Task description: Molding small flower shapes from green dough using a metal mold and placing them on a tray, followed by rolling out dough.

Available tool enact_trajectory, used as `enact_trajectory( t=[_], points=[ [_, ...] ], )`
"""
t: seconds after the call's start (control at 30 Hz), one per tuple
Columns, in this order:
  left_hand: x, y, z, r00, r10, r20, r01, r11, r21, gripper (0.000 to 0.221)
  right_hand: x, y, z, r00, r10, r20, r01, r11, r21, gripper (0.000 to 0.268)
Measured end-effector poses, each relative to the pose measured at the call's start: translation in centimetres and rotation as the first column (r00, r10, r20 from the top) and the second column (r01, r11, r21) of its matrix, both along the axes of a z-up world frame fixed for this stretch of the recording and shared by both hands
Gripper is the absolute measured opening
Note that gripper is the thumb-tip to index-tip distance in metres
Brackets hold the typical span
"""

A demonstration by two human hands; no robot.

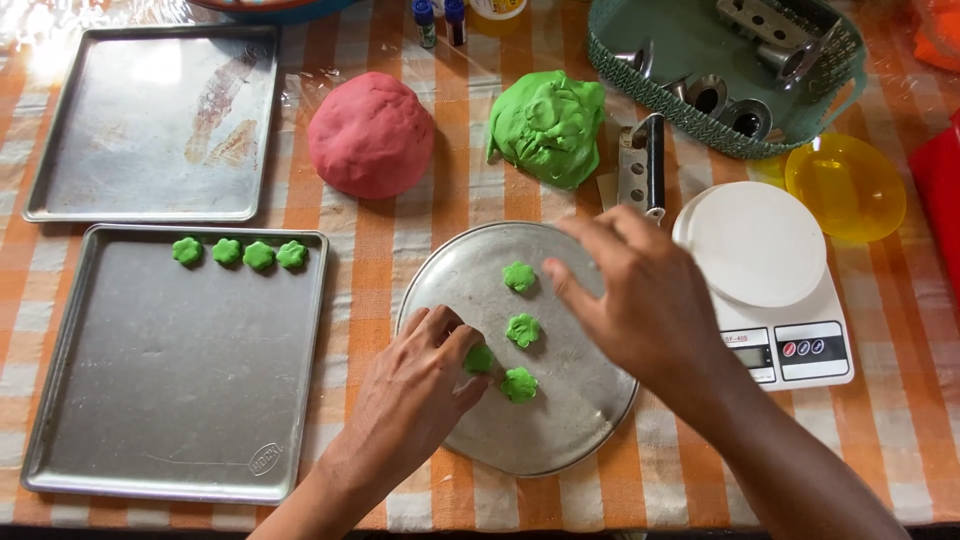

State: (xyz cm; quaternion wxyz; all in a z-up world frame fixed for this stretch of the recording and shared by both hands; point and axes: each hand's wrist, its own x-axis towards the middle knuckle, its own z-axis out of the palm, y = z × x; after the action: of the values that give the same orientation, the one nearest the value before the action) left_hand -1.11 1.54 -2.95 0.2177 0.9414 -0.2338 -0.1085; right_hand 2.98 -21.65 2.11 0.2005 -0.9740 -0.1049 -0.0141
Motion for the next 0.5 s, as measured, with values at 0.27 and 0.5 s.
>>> enact_trajectory(
  t=[0.27,0.5],
  points=[
    [0.2,0.1,0.5,0.998,0.008,-0.067,-0.015,0.993,-0.115,0.032,-0.4,-0.1,-1.8,0.968,0.188,-0.163,-0.165,0.976,0.144,0.03],
    [-0.1,0.3,0.1,0.999,-0.004,-0.035,-0.003,0.981,-0.192,0.011,-0.7,0.3,-3.5,0.902,0.263,-0.342,-0.243,0.965,0.102,0.047]
  ],
)
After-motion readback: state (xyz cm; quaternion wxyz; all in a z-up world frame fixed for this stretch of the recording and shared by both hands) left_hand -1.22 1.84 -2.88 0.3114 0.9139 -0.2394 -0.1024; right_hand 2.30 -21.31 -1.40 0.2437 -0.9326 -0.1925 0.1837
